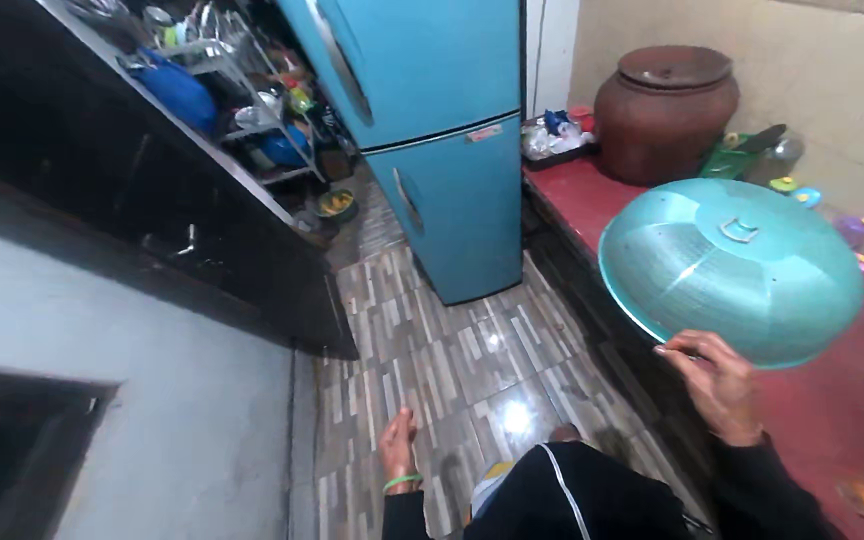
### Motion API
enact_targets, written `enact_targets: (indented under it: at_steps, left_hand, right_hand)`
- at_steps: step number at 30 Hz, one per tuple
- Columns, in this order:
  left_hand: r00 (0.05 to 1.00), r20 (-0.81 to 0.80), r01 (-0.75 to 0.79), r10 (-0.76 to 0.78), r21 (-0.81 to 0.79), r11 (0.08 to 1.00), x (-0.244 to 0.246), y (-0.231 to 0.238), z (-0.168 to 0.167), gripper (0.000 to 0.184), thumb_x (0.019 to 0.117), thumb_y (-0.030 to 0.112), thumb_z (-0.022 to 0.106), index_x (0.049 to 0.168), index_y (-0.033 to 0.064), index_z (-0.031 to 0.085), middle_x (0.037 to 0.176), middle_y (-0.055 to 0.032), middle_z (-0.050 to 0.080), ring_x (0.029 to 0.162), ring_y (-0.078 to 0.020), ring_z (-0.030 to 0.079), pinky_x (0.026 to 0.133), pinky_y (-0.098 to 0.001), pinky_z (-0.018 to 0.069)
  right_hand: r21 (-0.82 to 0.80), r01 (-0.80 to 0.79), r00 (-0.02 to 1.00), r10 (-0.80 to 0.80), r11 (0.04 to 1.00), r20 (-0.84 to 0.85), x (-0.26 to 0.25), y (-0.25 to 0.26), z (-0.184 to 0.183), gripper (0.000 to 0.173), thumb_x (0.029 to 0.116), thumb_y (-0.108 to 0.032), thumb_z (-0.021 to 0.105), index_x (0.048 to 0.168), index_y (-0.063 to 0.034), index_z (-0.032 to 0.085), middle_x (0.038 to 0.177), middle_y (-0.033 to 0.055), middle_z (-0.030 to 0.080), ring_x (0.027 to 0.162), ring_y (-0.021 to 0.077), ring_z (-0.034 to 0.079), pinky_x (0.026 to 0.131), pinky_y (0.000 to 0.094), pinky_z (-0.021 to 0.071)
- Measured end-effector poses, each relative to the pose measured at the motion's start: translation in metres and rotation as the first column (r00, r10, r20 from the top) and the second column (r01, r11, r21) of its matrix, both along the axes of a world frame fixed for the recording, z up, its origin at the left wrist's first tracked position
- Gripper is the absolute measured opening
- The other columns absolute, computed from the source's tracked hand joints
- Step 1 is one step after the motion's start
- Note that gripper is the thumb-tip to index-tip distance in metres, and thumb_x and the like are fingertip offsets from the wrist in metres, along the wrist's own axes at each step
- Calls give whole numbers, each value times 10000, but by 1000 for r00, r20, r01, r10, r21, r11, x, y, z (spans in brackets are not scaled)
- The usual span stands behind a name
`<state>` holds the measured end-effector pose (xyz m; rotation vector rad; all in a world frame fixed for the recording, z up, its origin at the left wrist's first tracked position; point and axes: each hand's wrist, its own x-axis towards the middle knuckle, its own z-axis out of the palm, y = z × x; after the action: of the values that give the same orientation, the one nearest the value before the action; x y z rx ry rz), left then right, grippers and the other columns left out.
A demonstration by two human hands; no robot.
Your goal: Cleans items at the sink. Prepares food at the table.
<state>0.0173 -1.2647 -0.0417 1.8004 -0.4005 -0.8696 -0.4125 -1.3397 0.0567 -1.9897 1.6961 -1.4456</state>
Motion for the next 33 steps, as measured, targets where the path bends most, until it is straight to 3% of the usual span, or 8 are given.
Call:
enact_targets:
  at_steps: [2, 5, 9, 16, 23, 25, 29, 33]
  left_hand:
    - [997, -5, -71, 72, 27, 997, 8, -1, -5, 499, 1125, 341, 338, 966, -27, 635, 897, -48, 649, 809, -90, 609, 721, -280, 517]
    - [994, -56, -88, 92, 68, 994, 25, -6, -9, 625, 1129, 408, 209, 1145, -54, 630, 1084, -129, 665, 955, -172, 611, 808, -379, 501]
    - [984, -86, -143, 154, 118, 983, 56, -26, -29, 564, 1131, 371, 225, 1211, -32, 610, 1095, -141, 652, 932, -197, 614, 789, -402, 507]
    - [967, -118, -198, 225, 207, 958, 100, -95, -25, 402, 1127, 243, 319, 1205, -43, 590, 1018, -116, 638, 855, -161, 609, 747, -349, 511]
    - [925, -134, -308, 356, 288, 907, 121, -127, -46, 354, 1120, 204, 361, 1224, -54, 581, 1000, -125, 635, 812, -155, 605, 715, -334, 516]
    - [912, -149, -315, 383, 347, 883, 119, -120, -59, 351, 1118, 215, 367, 1227, -42, 580, 969, -110, 633, 776, -140, 597, 683, -317, 512]
    - [856, -191, -352, 480, 465, 813, 117, -99, -88, 360, 1115, 216, 379, 1245, -60, 569, 954, -138, 630, 761, -162, 590, 670, -342, 507]
    - [811, -227, -334, 539, 577, 745, 123, -68, -126, 354, 1109, 193, 392, 1278, -85, 530, 1066, -186, 611, 852, -190, 590, 783, -376, 527]
  right_hand:
    - [62, -29, 1000, 29, 998, 3, 18, -25, -1, 235, 928, -183, 662, 1013, 6, 773, 986, 149, 761, 909, 207, 737, 859, 348, 597]
    - [182, -99, 994, 88, 978, 68, 49, -67, -8, 335, 1021, -171, 547, 1242, 24, 707, 1013, 148, 770, 838, 163, 750, 812, 324, 617]
    - [288, -240, 968, 207, 927, 139, 93, -135, -20, 350, 1056, -170, 475, 1223, 33, 704, 976, 130, 762, 800, 139, 737, 769, 297, 615]
    - [411, -499, 858, 369, 763, 357, 191, -292, -20, 409, 1078, -202, 382, 1103, 48, 704, 1032, 128, 725, 932, 147, 698, 886, 334, 571]
    - [528, -654, 756, 471, 542, 454, 338, -442, -48, 320, 1065, -210, 557, 1298, 9, 577, 1228, 206, 667, 1102, 309, 671, 979, 499, 531]
    - [541, -662, 748, 506, 519, 430, 378, -475, -66, 375, 1041, -184, 598, 1359, 6, 540, 1298, 203, 644, 1167, 296, 658, 1021, 473, 525]
    - [562, -638, 769, 454, 526, 449, 439, -520, -86, 486, 997, -104, 647, 1430, 11, 461, 1424, 226, 565, 1306, 331, 577, 1085, 486, 475]
    - [582, -571, 819, 349, 579, 455, 476, -542, -109, 585, 928, -7, 687, 1449, -3, 421, 1487, 222, 515, 1353, 363, 534, 1092, 521, 463]
